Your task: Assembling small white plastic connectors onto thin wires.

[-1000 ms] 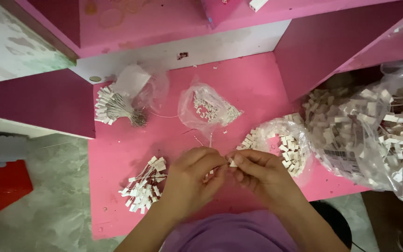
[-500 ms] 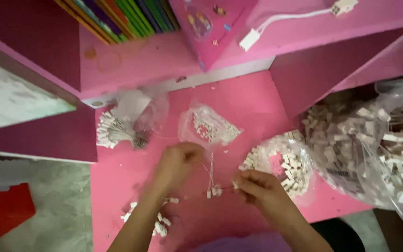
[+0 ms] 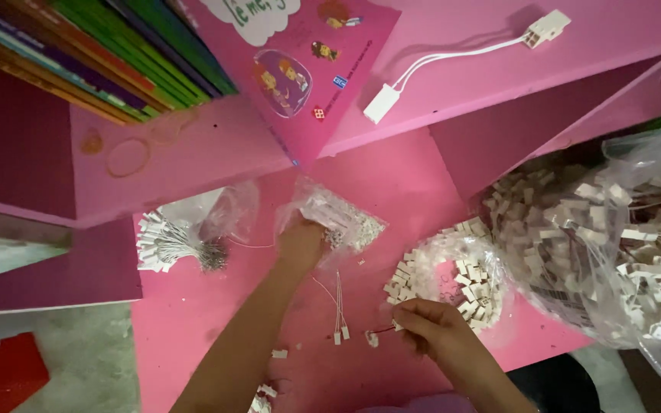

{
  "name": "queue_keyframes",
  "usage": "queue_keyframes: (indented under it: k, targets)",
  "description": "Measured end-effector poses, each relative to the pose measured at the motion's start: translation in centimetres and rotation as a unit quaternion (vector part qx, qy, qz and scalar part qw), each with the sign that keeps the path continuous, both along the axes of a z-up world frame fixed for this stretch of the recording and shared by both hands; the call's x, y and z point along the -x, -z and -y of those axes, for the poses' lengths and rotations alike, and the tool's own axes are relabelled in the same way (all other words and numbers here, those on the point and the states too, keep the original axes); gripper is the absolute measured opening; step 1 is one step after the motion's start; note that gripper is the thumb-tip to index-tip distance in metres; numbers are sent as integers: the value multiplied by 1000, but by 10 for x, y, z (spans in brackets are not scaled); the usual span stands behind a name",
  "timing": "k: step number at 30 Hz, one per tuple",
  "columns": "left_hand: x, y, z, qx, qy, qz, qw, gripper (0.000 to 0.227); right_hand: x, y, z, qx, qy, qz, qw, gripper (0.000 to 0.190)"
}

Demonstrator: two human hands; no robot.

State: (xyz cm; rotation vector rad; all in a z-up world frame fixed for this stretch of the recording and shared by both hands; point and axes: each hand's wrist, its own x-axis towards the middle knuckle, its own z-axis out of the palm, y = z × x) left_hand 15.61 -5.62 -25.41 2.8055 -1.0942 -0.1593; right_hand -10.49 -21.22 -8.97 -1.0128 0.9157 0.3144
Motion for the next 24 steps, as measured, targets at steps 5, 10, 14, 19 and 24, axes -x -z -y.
queue_keyframes:
  k: [5, 10, 14, 19, 24]
  targets:
    - [-2, -27, -1, 3, 13, -101, 995, 26, -5, 13, 2, 20, -5, -4, 1000, 22]
    - [24, -95, -6, 193, -82, -234, 949, 14, -25, 13, 0, 63, -18, 10, 998, 28]
    - [69, -155, -8, 277, -45, -429, 858, 17, -38, 2, -6, 77, -15, 15, 997, 26]
    - [105, -201, -5, 312, -43, -349, 883, 18, -36, 8, 0, 58, -42, 70, 995, 29]
    - [128, -217, -6, 384, -159, -532, 738, 25, -36, -21, 12, -21, -13, 50, 998, 22]
